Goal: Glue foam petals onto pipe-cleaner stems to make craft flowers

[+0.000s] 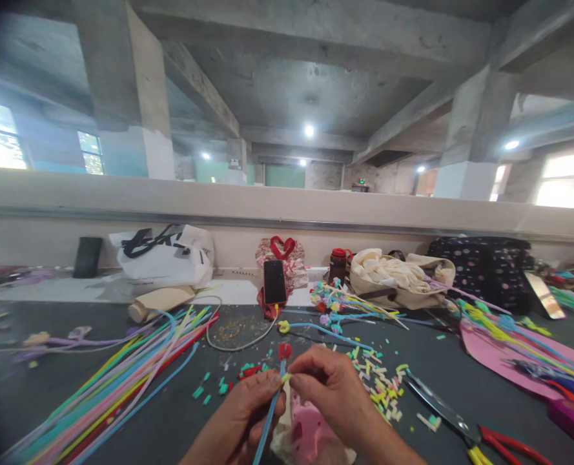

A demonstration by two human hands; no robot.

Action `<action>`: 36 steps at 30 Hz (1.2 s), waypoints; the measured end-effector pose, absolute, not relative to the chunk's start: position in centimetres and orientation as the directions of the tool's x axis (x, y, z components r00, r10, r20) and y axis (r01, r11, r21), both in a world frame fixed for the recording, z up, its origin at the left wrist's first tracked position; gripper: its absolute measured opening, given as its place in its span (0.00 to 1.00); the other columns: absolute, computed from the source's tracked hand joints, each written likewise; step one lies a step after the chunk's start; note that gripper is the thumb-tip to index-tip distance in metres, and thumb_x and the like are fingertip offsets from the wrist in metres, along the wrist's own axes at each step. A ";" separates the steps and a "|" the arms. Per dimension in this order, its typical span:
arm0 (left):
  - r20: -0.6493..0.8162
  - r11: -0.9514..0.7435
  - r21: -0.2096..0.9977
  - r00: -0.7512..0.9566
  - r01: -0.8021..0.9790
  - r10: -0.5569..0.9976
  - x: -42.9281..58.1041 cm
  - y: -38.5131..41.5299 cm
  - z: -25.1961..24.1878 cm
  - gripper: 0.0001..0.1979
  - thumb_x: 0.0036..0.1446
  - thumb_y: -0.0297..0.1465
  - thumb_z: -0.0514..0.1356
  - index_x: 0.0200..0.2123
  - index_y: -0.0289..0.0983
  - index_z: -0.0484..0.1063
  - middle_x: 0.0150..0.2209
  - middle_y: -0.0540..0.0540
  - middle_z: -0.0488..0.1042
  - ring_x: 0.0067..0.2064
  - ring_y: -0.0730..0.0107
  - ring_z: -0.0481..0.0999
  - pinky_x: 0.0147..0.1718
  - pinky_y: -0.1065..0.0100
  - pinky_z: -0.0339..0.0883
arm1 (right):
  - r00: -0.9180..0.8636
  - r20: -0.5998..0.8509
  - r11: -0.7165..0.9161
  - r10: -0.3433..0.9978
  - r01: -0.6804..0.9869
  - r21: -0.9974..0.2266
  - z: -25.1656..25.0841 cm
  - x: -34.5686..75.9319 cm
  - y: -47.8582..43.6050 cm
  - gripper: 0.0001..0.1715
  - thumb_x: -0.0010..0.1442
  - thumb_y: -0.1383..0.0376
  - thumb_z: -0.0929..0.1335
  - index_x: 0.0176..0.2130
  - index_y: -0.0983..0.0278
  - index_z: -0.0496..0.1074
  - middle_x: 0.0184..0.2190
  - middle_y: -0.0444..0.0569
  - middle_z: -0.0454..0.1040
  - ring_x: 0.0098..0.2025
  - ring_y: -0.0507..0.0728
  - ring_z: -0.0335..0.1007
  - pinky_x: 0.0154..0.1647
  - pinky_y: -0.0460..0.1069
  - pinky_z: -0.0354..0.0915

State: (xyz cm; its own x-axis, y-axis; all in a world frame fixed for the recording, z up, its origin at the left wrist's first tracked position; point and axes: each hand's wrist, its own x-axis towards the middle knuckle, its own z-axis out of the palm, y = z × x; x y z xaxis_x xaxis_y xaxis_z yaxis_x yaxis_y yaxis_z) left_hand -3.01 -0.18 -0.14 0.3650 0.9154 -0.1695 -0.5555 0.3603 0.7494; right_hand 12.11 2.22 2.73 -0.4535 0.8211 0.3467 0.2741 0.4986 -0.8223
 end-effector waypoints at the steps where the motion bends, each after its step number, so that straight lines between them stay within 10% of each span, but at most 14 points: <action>1: -0.172 0.364 0.752 0.369 -0.549 0.913 -3.0 -0.2 -0.1 0.13 0.41 0.35 0.62 0.18 0.31 0.66 0.11 0.54 0.63 0.09 0.88 0.52 0.09 0.81 0.43 | -0.452 0.361 0.516 0.816 0.287 -0.807 2.7 12.0 2.2 0.07 0.51 0.65 0.66 0.28 0.66 0.72 0.24 0.44 0.70 0.26 0.50 0.65 0.26 0.43 0.61; 36: -0.356 0.468 0.873 0.476 -0.137 0.804 -2.7 -0.6 -1.6 0.11 0.41 0.33 0.55 0.17 0.31 0.68 0.07 0.55 0.57 0.07 0.87 0.47 0.06 0.77 0.34 | -0.789 0.444 0.874 0.424 0.230 -0.427 3.8 16.0 3.5 0.07 0.55 0.66 0.65 0.31 0.63 0.74 0.29 0.47 0.68 0.34 0.51 0.64 0.36 0.46 0.60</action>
State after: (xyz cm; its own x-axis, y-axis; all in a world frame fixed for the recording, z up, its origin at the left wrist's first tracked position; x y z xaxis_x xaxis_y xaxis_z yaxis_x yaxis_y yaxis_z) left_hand -2.74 -0.58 -1.58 0.4763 0.8040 -0.3559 -0.1374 0.4679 0.8731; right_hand 15.96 3.49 3.76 -0.7890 0.4244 0.4442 0.2298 0.8744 -0.4272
